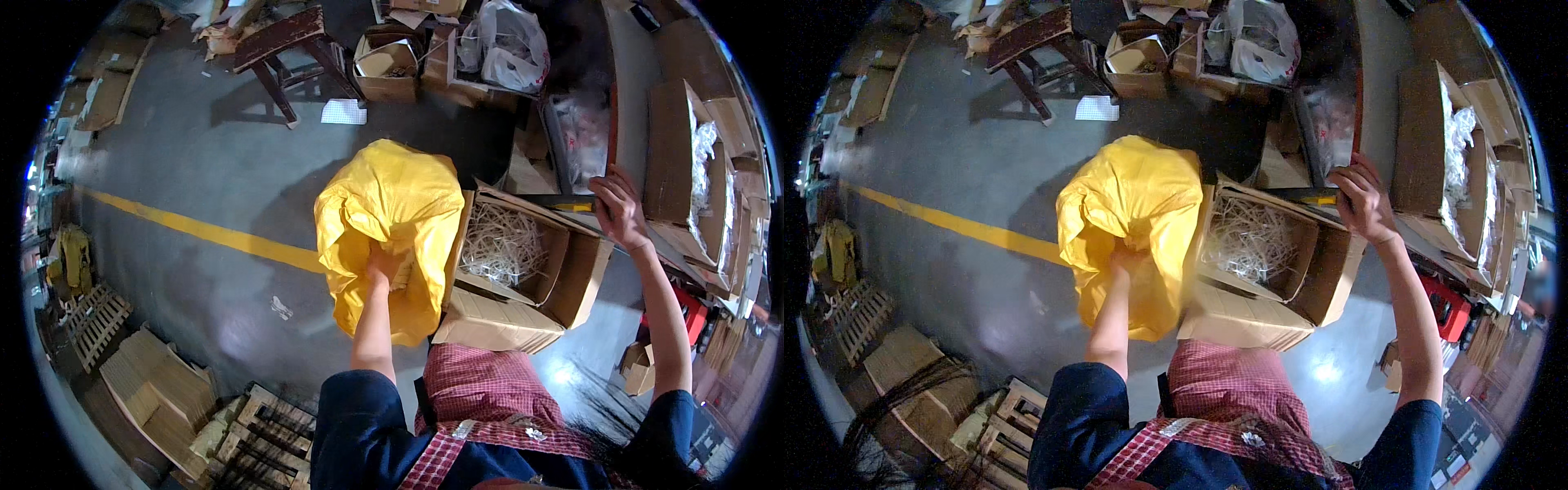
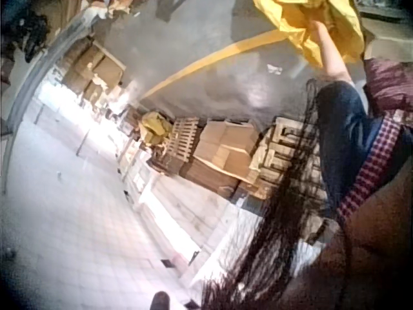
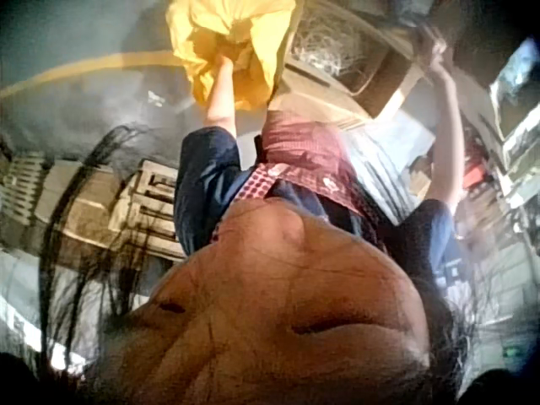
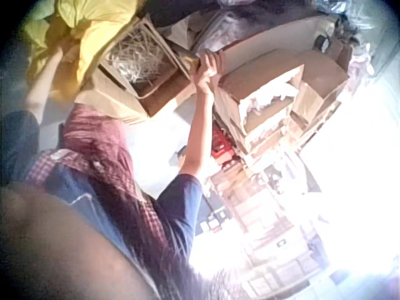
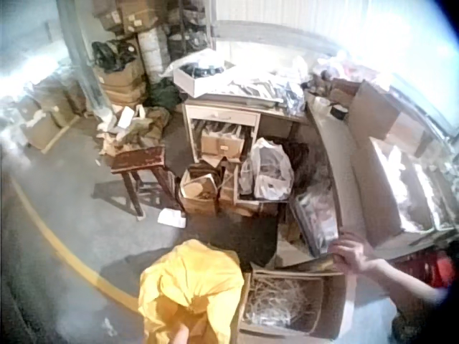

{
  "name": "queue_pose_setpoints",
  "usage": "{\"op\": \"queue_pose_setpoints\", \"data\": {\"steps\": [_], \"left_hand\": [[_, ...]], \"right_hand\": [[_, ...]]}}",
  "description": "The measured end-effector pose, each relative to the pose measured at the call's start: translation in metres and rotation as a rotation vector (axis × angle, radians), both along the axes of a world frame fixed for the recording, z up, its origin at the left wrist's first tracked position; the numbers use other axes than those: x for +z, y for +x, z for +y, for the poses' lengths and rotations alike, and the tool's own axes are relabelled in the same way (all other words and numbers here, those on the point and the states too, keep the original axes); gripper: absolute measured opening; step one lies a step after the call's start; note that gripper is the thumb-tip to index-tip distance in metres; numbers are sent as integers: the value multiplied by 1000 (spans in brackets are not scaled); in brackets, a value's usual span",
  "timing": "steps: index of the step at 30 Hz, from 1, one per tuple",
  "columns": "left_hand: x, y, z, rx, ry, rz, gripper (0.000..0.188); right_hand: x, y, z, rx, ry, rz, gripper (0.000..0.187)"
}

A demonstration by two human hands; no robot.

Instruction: The person weighs small bags of components using a digital scale and then packs them into boxes, handling white plastic items from a yellow bag as well.

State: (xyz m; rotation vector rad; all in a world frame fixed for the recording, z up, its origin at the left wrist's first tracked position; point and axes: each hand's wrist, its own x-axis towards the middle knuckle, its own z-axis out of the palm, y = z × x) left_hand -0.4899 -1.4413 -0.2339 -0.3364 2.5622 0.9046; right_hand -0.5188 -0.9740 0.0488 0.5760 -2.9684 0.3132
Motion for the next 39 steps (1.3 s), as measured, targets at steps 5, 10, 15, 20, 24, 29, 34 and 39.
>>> {"op": "queue_pose_setpoints", "data": {"steps": [5, 10, 15, 20, 24, 29, 34, 39], "left_hand": [[56, -11, -26, -28, -130, -38, 57], [180, 4, -27, -233, -388, 190, 50], [241, 73, -47, -164, -459, 299, 58], [334, 113, -48, 200, -525, 255, 65], [392, 153, -91, 518, -11, 485, 64], [442, 207, -61, 735, 377, 672, 73], [433, 244, 26, 797, 1006, 654, 64], [376, 270, 126, 895, 1344, 330, 71]], "right_hand": [[2, -1, 1, 27, -23, 10, 24], [-17, 10, 18, -34, -191, 10, 29], [-1, 13, 13, -37, -70, -61, 37], [-23, 18, 23, -122, -272, -136, 55], [-9, 17, 13, -105, -153, -107, 60], [-16, 49, -18, -175, -280, 169, 61], [13, 182, -133, -13, -1158, -961, 102], [36, 231, -156, -240, -1887, -1084, 82]]}}
